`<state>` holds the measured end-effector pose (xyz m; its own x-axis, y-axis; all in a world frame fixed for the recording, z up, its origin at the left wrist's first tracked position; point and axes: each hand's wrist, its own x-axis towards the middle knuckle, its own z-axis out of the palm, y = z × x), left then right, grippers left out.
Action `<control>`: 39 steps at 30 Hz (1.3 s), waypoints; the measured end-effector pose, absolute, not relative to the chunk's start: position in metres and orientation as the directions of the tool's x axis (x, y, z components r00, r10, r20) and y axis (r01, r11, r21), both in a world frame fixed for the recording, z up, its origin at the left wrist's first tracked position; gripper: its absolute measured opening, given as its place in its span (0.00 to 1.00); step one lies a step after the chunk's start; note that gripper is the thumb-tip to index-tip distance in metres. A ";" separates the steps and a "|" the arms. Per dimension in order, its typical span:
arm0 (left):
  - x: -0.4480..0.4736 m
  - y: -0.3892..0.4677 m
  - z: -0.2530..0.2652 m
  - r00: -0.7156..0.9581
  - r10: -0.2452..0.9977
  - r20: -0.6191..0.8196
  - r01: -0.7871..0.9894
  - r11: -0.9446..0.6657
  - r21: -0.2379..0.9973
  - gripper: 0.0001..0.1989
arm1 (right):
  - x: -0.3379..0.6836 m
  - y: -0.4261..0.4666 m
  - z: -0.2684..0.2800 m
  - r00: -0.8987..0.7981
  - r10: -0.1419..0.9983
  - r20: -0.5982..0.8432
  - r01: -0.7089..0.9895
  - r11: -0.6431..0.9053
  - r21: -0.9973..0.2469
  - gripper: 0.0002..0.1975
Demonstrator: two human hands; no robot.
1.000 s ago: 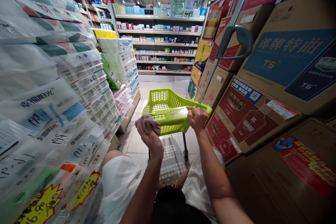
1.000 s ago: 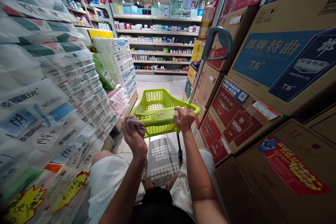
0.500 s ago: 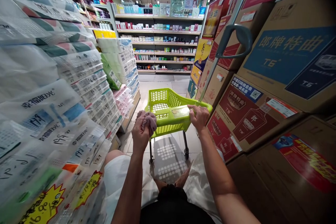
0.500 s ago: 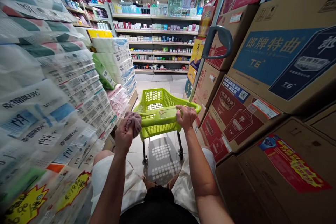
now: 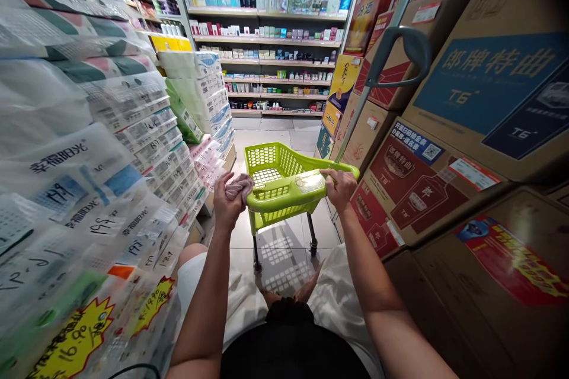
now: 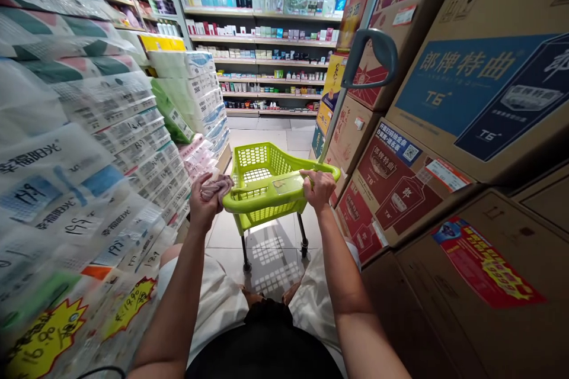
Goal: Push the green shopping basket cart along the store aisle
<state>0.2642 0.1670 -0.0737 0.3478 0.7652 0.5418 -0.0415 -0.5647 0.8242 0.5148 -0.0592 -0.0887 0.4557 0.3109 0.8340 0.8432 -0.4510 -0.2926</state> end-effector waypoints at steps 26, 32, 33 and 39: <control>0.258 0.093 -0.118 0.313 0.828 0.466 -0.352 -0.354 0.866 0.33 | 0.538 -0.072 -0.088 0.431 0.326 0.841 0.902 -0.190 -0.388 0.21; 0.258 0.089 -0.119 0.360 0.799 0.482 -0.359 -0.358 0.862 0.21 | 0.541 -0.074 -0.091 0.441 0.328 0.835 0.897 -0.181 -0.403 0.22; 0.256 0.087 -0.119 0.388 0.779 0.493 -0.372 -0.357 0.857 0.20 | 0.541 -0.074 -0.092 0.436 0.322 0.840 0.900 -0.168 -0.403 0.22; 0.258 0.091 -0.117 0.311 0.730 0.609 -0.284 -0.541 0.792 0.13 | 0.542 -0.074 -0.092 0.419 0.310 0.854 0.908 -0.149 -0.391 0.22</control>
<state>0.2583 0.0909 -0.1167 0.3106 0.7296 0.6093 -0.2835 -0.5407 0.7920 0.5423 -0.0742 -0.0919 0.4186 0.3100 0.8536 0.9082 -0.1486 -0.3914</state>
